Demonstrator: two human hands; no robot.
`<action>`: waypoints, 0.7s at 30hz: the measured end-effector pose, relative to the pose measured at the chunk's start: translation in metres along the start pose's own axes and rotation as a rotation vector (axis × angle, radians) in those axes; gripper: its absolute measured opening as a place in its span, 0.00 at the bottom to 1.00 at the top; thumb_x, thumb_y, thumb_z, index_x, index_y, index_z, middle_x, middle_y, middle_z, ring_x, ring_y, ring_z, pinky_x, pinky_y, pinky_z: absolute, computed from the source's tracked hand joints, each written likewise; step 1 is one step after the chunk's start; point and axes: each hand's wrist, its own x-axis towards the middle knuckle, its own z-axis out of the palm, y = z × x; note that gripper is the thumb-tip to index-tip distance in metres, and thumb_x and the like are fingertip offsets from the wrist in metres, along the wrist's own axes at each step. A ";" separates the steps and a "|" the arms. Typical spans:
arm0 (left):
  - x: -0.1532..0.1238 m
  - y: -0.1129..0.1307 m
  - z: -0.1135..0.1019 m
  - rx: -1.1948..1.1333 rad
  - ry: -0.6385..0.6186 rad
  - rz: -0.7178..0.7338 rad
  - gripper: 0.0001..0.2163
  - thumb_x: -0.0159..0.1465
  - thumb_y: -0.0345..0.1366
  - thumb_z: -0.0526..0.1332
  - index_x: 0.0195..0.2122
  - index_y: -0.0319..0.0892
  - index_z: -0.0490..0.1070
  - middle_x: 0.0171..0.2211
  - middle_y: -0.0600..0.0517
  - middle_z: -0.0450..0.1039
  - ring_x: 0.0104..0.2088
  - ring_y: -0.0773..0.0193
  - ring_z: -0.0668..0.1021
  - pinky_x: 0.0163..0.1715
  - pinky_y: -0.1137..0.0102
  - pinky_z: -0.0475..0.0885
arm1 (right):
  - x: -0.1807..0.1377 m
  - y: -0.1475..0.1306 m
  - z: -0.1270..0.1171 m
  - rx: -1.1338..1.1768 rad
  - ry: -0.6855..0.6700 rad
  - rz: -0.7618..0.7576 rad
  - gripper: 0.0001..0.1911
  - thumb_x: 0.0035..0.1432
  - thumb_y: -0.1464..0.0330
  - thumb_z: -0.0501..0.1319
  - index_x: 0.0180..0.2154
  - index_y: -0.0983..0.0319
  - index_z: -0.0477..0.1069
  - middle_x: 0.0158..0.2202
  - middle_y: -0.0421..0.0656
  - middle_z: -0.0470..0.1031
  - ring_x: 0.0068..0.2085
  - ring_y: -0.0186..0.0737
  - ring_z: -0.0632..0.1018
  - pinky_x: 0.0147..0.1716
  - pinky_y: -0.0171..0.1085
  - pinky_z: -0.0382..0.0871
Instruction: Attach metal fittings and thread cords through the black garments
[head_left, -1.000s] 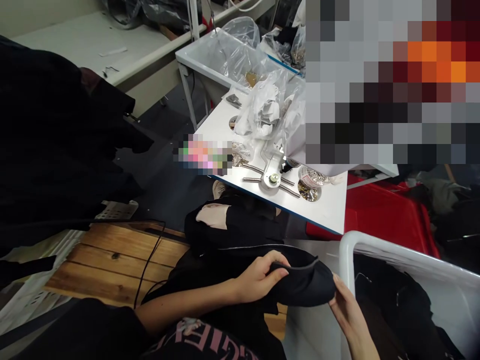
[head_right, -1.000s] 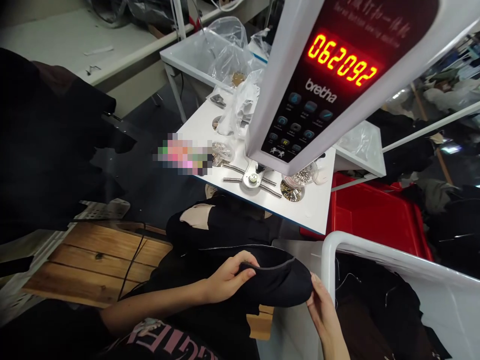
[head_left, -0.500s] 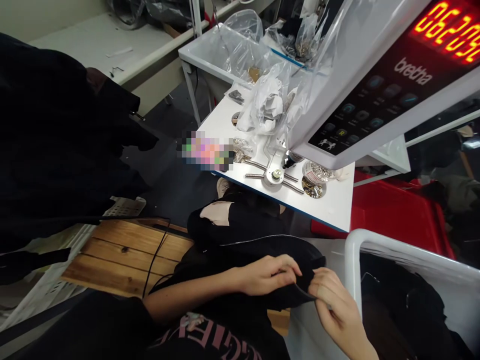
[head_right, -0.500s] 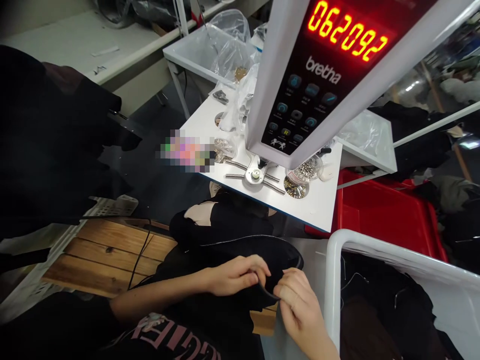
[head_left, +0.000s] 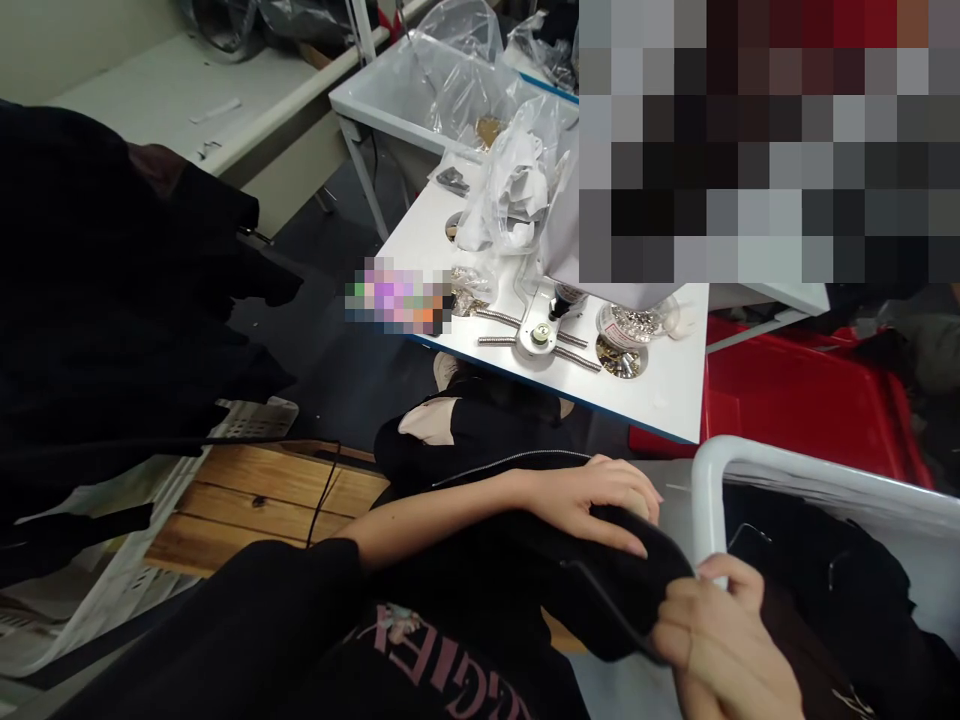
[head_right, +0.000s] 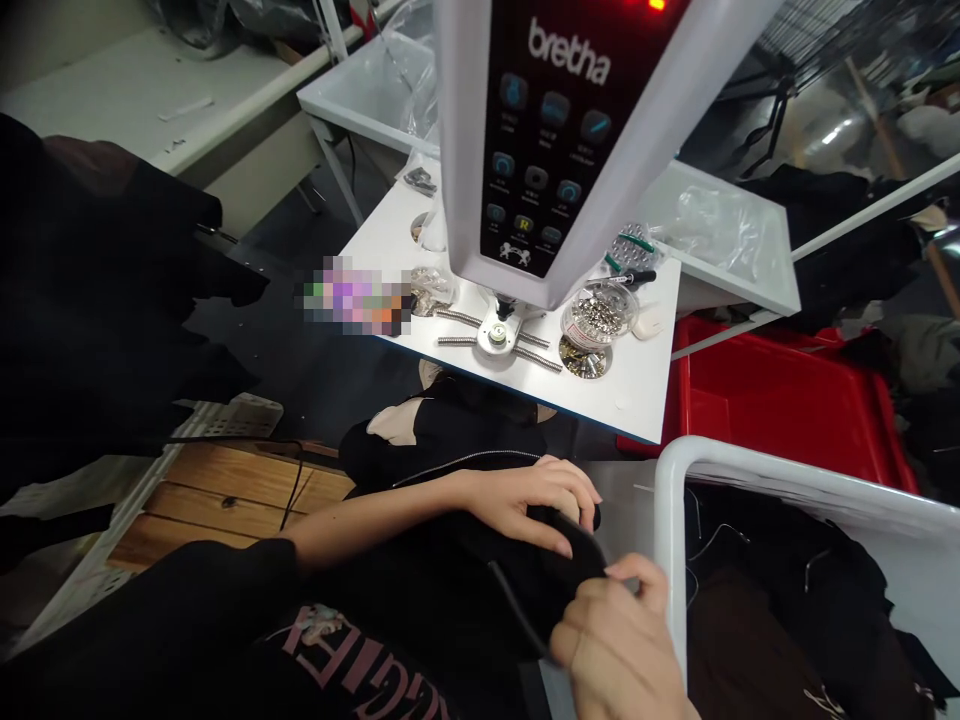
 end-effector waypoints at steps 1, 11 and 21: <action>0.000 -0.003 0.003 -0.044 0.025 -0.024 0.06 0.60 0.35 0.61 0.39 0.44 0.71 0.42 0.50 0.72 0.48 0.60 0.72 0.53 0.67 0.61 | -0.002 0.004 0.002 -0.029 0.072 0.055 0.11 0.52 0.80 0.50 0.30 0.59 0.63 0.22 0.38 0.67 0.25 0.36 0.69 0.38 0.45 0.54; -0.016 -0.026 0.037 -0.280 0.241 -0.257 0.13 0.64 0.41 0.55 0.40 0.36 0.71 0.34 0.49 0.72 0.36 0.65 0.74 0.37 0.73 0.67 | -0.015 0.026 0.031 -0.112 -0.088 0.288 0.02 0.58 0.70 0.59 0.35 0.60 0.68 0.23 0.36 0.65 0.26 0.33 0.66 0.35 0.40 0.50; -0.025 0.004 0.042 -0.313 0.408 -0.404 0.16 0.67 0.42 0.49 0.45 0.38 0.70 0.40 0.49 0.73 0.42 0.62 0.73 0.47 0.68 0.66 | -0.012 0.025 0.046 -0.079 0.324 0.621 0.03 0.60 0.68 0.58 0.33 0.60 0.68 0.29 0.40 0.67 0.33 0.38 0.69 0.39 0.42 0.61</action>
